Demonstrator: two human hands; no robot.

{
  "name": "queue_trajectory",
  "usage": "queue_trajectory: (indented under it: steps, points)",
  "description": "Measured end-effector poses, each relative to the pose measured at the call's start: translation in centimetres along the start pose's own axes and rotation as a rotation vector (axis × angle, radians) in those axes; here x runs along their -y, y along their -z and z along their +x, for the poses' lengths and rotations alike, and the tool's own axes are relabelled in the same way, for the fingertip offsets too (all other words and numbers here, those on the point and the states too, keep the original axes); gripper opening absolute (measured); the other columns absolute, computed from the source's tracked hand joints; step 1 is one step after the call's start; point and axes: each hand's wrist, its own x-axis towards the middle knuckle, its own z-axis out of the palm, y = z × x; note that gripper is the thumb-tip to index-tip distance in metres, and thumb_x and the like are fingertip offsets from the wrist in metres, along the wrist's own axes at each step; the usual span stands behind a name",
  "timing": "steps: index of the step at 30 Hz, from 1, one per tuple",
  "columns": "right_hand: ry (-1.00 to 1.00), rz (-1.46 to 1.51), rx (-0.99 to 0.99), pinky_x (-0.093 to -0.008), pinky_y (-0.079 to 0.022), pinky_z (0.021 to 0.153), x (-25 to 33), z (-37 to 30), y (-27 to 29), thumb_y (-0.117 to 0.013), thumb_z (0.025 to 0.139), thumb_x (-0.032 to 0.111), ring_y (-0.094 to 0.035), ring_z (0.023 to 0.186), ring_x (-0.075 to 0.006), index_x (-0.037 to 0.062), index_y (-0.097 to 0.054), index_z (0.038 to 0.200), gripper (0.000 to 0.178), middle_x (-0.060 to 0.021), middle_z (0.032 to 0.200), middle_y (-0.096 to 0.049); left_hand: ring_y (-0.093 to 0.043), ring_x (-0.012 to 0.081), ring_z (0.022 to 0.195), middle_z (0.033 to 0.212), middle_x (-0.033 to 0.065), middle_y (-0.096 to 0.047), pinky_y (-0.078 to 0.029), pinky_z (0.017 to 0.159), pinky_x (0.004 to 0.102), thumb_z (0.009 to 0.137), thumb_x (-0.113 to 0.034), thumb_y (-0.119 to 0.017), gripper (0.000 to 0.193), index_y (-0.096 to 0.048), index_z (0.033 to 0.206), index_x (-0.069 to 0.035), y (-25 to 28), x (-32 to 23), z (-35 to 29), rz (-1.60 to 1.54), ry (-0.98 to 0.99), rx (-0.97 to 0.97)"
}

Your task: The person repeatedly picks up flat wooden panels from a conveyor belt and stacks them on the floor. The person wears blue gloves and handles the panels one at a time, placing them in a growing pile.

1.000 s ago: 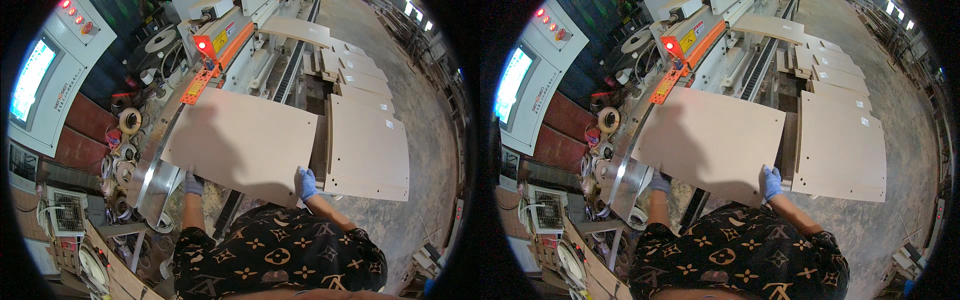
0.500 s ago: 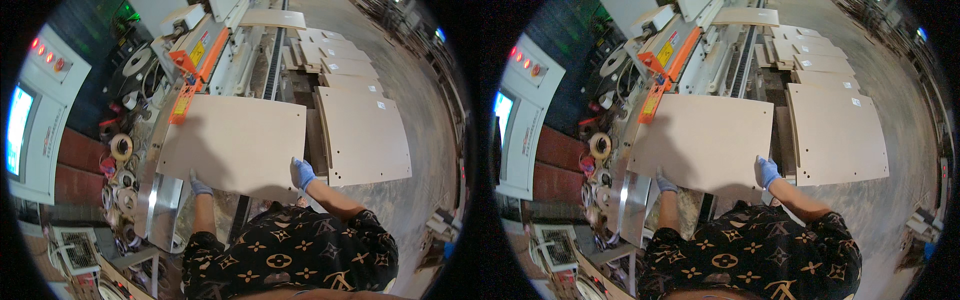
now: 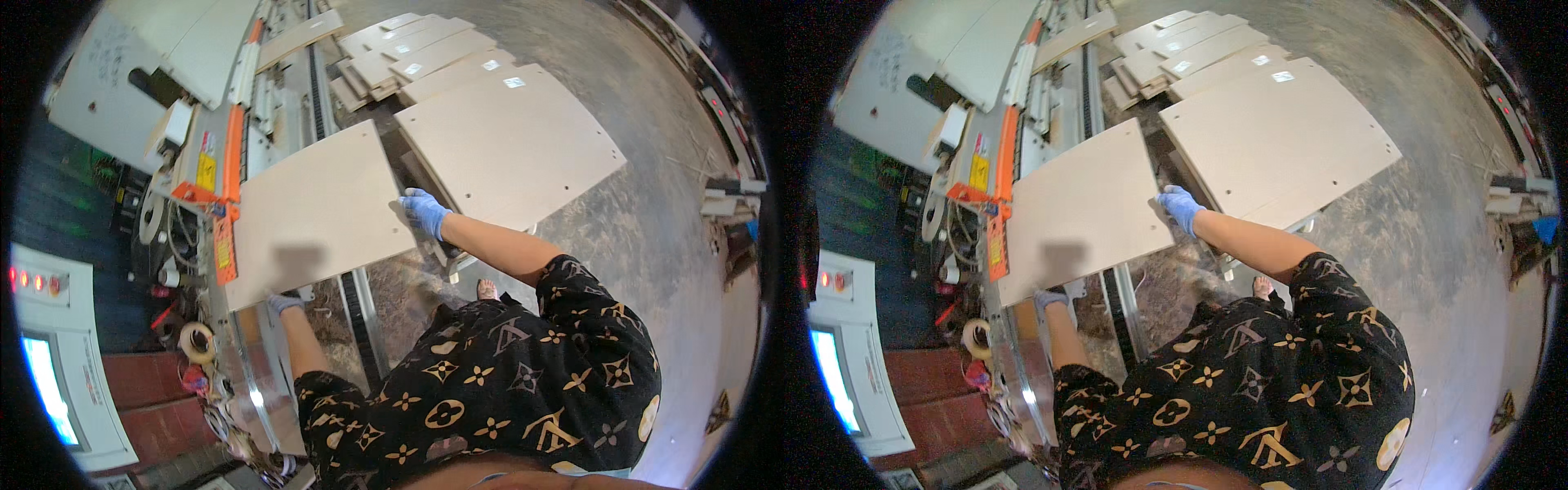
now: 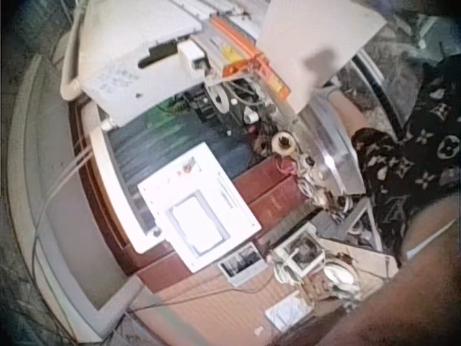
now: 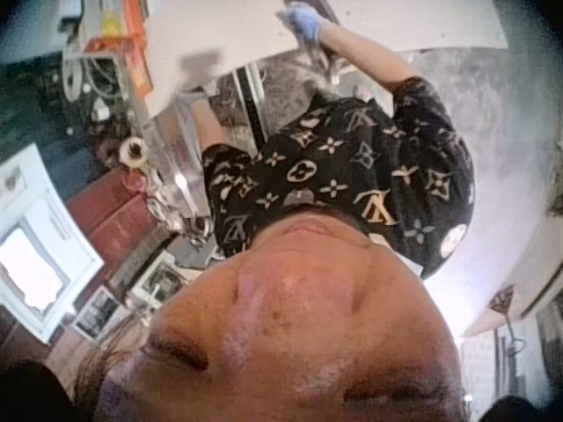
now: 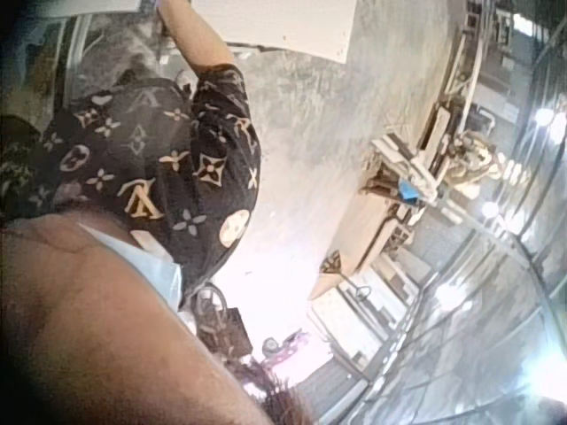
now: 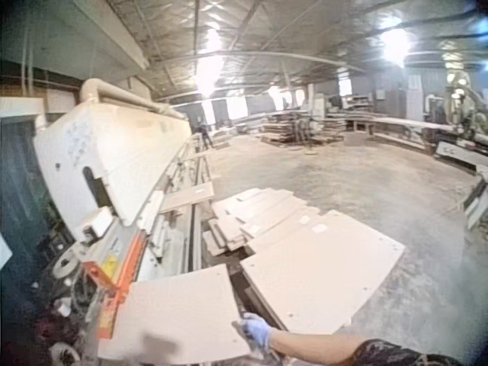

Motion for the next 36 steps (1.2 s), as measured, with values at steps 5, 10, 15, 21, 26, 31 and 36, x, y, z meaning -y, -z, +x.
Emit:
queue_trajectory:
  steps: [5,10,15,21,26,31,36]
  points:
    - [0.297,-0.096,0.138,-0.0274,-0.045,0.071,3.3,-2.6,12.5,-0.058,0.085,0.019,-0.054,0.082,-0.0131,0.0142,-0.061,0.104,0.019,-0.0002,0.093,-0.060,-0.048,0.0275,0.110,0.124,0.0100,-0.049,-0.038,0.095,0.0445,0.089,-0.040,-0.043,0.048,-0.045,0.125,-0.008,-2.2,1.7,-4.6,0.067,-0.089,-0.394]
    - [0.697,-0.685,-0.495,-0.0339,-0.046,0.084,8.8,-1.8,28.3,-0.061,0.079,0.024,-0.060,0.095,-0.0266,0.0113,-0.061,0.108,0.031,-0.0114,0.100,-0.064,-0.053,0.0222,0.095,0.109,0.0082,-0.054,-0.045,0.082,0.0352,0.089,-0.027,-0.050,0.037,-0.049,0.119,-0.007,-4.9,9.4,-11.5,0.470,-0.459,-0.263]
    - [0.370,-1.173,-1.044,-0.0399,-0.040,0.093,13.0,-1.2,42.9,-0.060,0.074,0.043,-0.049,0.111,-0.0326,0.0165,-0.055,0.118,0.052,-0.0137,0.119,-0.054,-0.051,0.0138,0.091,0.107,0.0045,-0.053,-0.047,0.070,0.0260,0.085,-0.012,-0.055,0.028,-0.054,0.113,-0.007,-9.1,19.0,-18.2,0.799,-0.382,0.219]
    - [0.233,-1.215,-1.041,-0.0391,-0.043,0.089,16.0,0.5,50.2,-0.064,0.069,0.044,-0.053,0.106,-0.0301,0.0117,-0.059,0.106,0.050,-0.0140,0.113,-0.057,-0.050,0.0163,0.102,0.119,0.0065,-0.050,-0.047,0.073,0.0277,0.083,-0.016,-0.061,0.047,-0.044,0.127,-0.011,-13.3,27.9,-23.2,0.958,0.122,0.499]
    - [0.251,-1.192,-0.942,-0.0395,-0.046,0.082,18.1,1.3,50.9,-0.066,0.065,0.047,-0.060,0.094,-0.0301,0.0111,-0.063,0.095,0.047,-0.0136,0.099,-0.064,-0.049,0.0194,0.108,0.118,0.0094,-0.051,-0.042,0.087,0.0315,0.085,-0.016,-0.057,0.042,-0.046,0.124,-0.006,-14.3,32.9,-20.9,1.055,-0.128,0.583]
    - [0.227,-1.162,-0.905,-0.0392,-0.047,0.081,15.6,-1.3,50.5,-0.067,0.064,0.048,-0.061,0.091,-0.0295,0.0087,-0.065,0.093,0.048,-0.0140,0.096,-0.064,-0.055,0.0210,0.101,0.111,0.0079,-0.056,-0.045,0.082,0.0339,0.088,-0.018,-0.050,0.039,-0.044,0.125,-0.009,-15.4,33.6,-18.9,1.074,-0.160,0.484]
    - [0.390,-0.979,-0.909,-0.0354,-0.047,0.079,10.2,-4.8,50.8,-0.070,0.068,0.037,-0.062,0.089,-0.0271,0.0038,-0.063,0.099,0.046,-0.0140,0.094,-0.065,-0.058,0.0199,0.093,0.110,0.0062,-0.057,-0.047,0.073,0.0350,0.089,-0.019,-0.048,0.040,-0.040,0.128,-0.016,-14.0,29.3,-18.2,0.957,0.197,0.323]
